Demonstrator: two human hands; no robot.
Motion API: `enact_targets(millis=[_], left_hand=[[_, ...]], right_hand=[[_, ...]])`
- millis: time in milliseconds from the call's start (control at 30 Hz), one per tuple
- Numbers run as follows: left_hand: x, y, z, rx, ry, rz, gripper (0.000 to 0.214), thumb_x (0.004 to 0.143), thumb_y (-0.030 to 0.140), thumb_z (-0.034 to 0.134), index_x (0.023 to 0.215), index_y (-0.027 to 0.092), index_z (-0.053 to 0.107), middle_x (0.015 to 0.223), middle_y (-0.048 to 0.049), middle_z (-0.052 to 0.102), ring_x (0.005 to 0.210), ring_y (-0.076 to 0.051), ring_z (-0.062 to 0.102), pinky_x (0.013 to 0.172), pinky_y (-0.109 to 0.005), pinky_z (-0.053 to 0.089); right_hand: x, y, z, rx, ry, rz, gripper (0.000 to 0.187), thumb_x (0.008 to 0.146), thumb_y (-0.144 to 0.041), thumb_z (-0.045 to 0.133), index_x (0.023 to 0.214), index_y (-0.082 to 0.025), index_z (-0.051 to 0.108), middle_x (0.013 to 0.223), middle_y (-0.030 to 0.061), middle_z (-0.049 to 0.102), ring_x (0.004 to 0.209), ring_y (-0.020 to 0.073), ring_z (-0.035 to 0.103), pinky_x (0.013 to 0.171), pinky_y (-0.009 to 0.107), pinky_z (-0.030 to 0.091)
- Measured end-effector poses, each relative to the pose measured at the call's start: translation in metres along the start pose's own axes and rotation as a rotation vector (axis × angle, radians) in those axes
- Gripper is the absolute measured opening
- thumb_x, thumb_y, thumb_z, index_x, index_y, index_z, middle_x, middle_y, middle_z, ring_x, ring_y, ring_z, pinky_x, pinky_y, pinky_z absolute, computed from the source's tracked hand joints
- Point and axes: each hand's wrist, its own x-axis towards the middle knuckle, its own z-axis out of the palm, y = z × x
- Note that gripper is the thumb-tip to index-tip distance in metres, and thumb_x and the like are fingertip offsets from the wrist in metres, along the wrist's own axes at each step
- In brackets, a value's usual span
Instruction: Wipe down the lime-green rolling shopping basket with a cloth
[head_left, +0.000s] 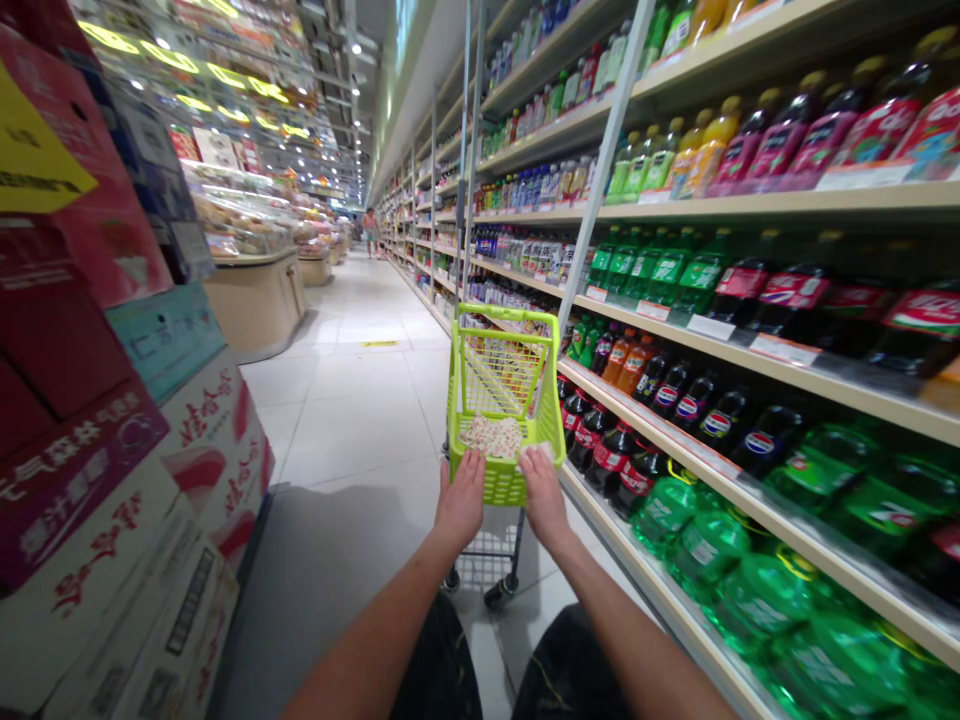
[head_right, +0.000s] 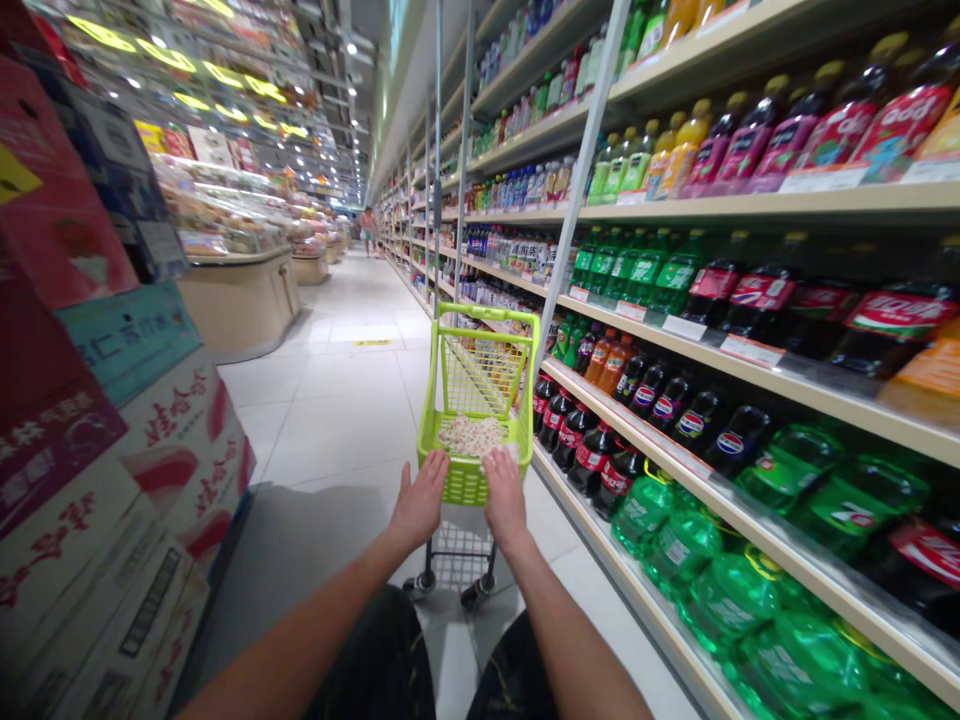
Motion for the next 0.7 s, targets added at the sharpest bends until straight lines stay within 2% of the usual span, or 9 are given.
enact_targets(millis=[67, 133, 200, 333, 400, 500, 567, 633, 700], left_hand=[[-0.001, -0.002, -0.002, 0.000, 0.001, 0.003, 0.062, 0.073, 0.002, 0.026, 0.134, 0.014, 0.025, 0.143, -0.0073, 0.022, 0.133, -0.019, 0.015, 0.105, -0.051, 0.013], [-0.002, -0.006, -0.002, -0.004, 0.006, 0.011, 0.062, 0.074, 0.002, 0.026, 0.134, 0.015, 0.025, 0.143, -0.0067, 0.023, 0.133, -0.018, 0.014, 0.106, -0.051, 0.011], [-0.002, -0.010, 0.000, -0.018, 0.010, 0.012, 0.063, 0.073, 0.002, 0.026, 0.135, 0.015, 0.024, 0.143, -0.0069, 0.022, 0.133, -0.018, 0.013, 0.105, -0.052, 0.011], [-0.003, -0.012, 0.006, -0.066, -0.009, -0.016, 0.067, 0.070, 0.004, 0.031, 0.135, 0.013, 0.021, 0.145, -0.0074, 0.014, 0.133, -0.021, 0.010, 0.103, -0.054, 0.015], [-0.002, -0.011, 0.006, -0.086, -0.021, -0.018, 0.068, 0.069, 0.004, 0.032, 0.135, 0.013, 0.021, 0.145, -0.0074, 0.013, 0.134, -0.021, 0.009, 0.103, -0.054, 0.016], [-0.002, -0.013, 0.002, -0.089, -0.038, 0.013, 0.067, 0.069, 0.004, 0.032, 0.135, 0.014, 0.022, 0.145, -0.0074, 0.017, 0.133, -0.020, 0.010, 0.104, -0.053, 0.016], [-0.001, -0.018, -0.002, -0.080, -0.035, 0.014, 0.065, 0.070, 0.005, 0.031, 0.134, 0.013, 0.024, 0.144, -0.0083, 0.020, 0.133, -0.019, 0.012, 0.105, -0.051, 0.015], [-0.001, -0.024, -0.005, -0.068, -0.018, -0.054, 0.062, 0.072, 0.005, 0.029, 0.134, 0.011, 0.025, 0.143, -0.0101, 0.021, 0.133, -0.020, 0.014, 0.105, -0.050, 0.016], [-0.001, -0.029, -0.005, -0.058, -0.010, -0.117, 0.061, 0.073, 0.005, 0.029, 0.133, 0.009, 0.025, 0.143, -0.0116, 0.021, 0.132, -0.021, 0.016, 0.104, -0.050, 0.018]], right_hand=[[0.000, -0.015, 0.014, 0.028, -0.064, -0.065, 0.060, 0.068, 0.007, 0.033, 0.122, -0.015, 0.047, 0.127, 0.0121, 0.047, 0.128, 0.0199, 0.028, 0.099, 0.044, 0.032], [-0.004, -0.016, 0.014, 0.019, -0.081, -0.112, 0.060, 0.069, 0.007, 0.033, 0.122, -0.016, 0.047, 0.127, 0.0116, 0.048, 0.128, 0.0193, 0.027, 0.099, 0.043, 0.032], [-0.008, -0.001, 0.002, -0.026, -0.045, -0.102, 0.060, 0.069, 0.006, 0.032, 0.123, -0.017, 0.047, 0.127, 0.0111, 0.047, 0.129, 0.0197, 0.026, 0.099, 0.045, 0.031], [-0.012, 0.030, -0.019, -0.113, 0.087, 0.034, 0.059, 0.071, 0.005, 0.030, 0.125, -0.016, 0.044, 0.130, 0.0126, 0.044, 0.128, 0.0217, 0.026, 0.099, 0.049, 0.029], [-0.010, 0.022, -0.011, -0.090, 0.090, 0.031, 0.059, 0.070, 0.005, 0.032, 0.124, -0.014, 0.045, 0.130, 0.0139, 0.044, 0.128, 0.0224, 0.026, 0.099, 0.048, 0.030], [-0.005, -0.011, 0.008, 0.006, -0.010, -0.102, 0.064, 0.067, 0.006, 0.032, 0.126, -0.016, 0.043, 0.129, 0.0119, 0.046, 0.128, 0.0206, 0.027, 0.099, 0.045, 0.034], [-0.005, -0.021, 0.012, 0.040, -0.067, -0.178, 0.066, 0.067, 0.007, 0.031, 0.127, -0.018, 0.042, 0.128, 0.0103, 0.046, 0.128, 0.0194, 0.027, 0.098, 0.044, 0.035], [-0.007, -0.011, 0.003, 0.015, -0.056, -0.152, 0.066, 0.068, 0.007, 0.030, 0.127, -0.019, 0.042, 0.129, 0.0101, 0.046, 0.128, 0.0197, 0.028, 0.098, 0.045, 0.034], [-0.009, 0.009, -0.010, -0.042, 0.007, -0.052, 0.065, 0.068, 0.006, 0.030, 0.127, -0.019, 0.042, 0.131, 0.0103, 0.043, 0.128, 0.0211, 0.028, 0.099, 0.047, 0.033]])
